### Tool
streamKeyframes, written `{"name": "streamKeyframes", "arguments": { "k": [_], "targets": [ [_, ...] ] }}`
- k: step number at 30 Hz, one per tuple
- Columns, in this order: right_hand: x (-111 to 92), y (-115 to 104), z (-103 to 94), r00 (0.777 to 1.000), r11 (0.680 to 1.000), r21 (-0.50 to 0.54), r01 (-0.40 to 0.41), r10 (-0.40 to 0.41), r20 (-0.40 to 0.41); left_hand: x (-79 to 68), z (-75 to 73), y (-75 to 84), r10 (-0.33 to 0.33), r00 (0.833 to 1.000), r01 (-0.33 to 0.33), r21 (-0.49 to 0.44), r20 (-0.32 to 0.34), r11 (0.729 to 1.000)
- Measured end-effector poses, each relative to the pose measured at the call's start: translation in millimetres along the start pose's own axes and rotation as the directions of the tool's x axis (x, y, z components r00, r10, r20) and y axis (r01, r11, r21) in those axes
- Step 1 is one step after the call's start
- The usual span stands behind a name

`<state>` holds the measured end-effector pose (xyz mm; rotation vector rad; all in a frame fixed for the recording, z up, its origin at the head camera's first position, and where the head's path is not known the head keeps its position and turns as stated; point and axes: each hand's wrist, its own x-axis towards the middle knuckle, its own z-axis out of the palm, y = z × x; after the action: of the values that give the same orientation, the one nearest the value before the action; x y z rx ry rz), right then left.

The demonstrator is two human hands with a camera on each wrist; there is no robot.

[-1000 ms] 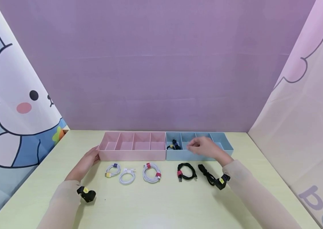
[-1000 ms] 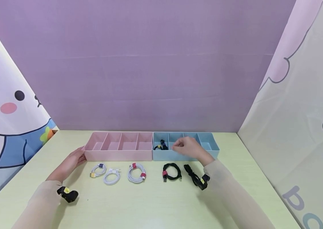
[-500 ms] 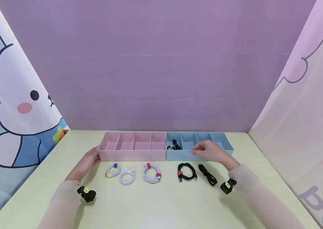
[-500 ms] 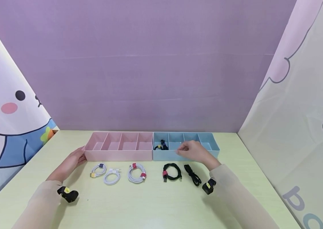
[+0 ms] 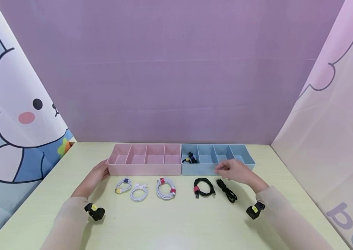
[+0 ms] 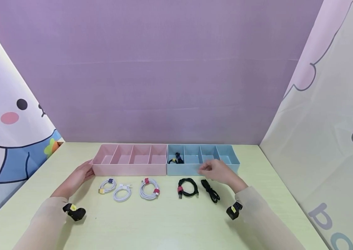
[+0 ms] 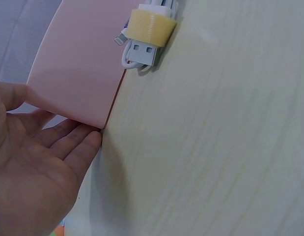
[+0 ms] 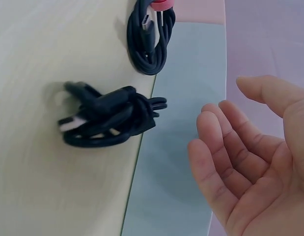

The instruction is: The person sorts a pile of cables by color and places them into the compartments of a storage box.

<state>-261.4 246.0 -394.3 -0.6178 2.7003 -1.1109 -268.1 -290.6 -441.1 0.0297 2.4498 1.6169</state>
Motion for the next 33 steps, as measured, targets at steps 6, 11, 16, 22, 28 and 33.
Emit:
{"name": "streamKeyframes", "arguments": {
  "k": [6,11,16,22,28,33],
  "targets": [
    [-6.1,6.8,0.7,1.0,1.0,-0.005,0.011,-0.011,-0.001,1.7,-0.6,-1.3,-0.001,1.0,0.001,-0.003,-0.003,1.0],
    [-9.8,9.7,2.7,1.0,1.0,0.0,0.008,-0.008,-0.008,1.2,-0.7,-1.7,0.003,1.0,-0.003,-0.001,-0.003,1.0],
    [-12.8,12.7,4.4,1.0,1.0,0.004,0.001,-0.001,-0.01,0.7,-0.4,-1.8,0.008,1.0,-0.008,0.005,-0.004,1.0],
    [-16.8,18.7,5.7,1.0,1.0,0.001,0.011,-0.011,-0.024,1.5,-0.5,-2.2,0.014,1.0,-0.014,0.007,-0.004,1.0],
    [-20.0,23.3,8.1,1.0,1.0,-0.002,-0.018,0.018,-0.018,2.8,0.1,-2.2,-0.018,1.0,0.018,0.009,-0.015,1.0],
    [-22.0,27.9,9.7,0.999,0.999,0.001,-0.045,0.045,-0.006,3.5,0.2,-1.6,-0.054,0.998,0.054,0.013,-0.023,0.998]
  ]
}}
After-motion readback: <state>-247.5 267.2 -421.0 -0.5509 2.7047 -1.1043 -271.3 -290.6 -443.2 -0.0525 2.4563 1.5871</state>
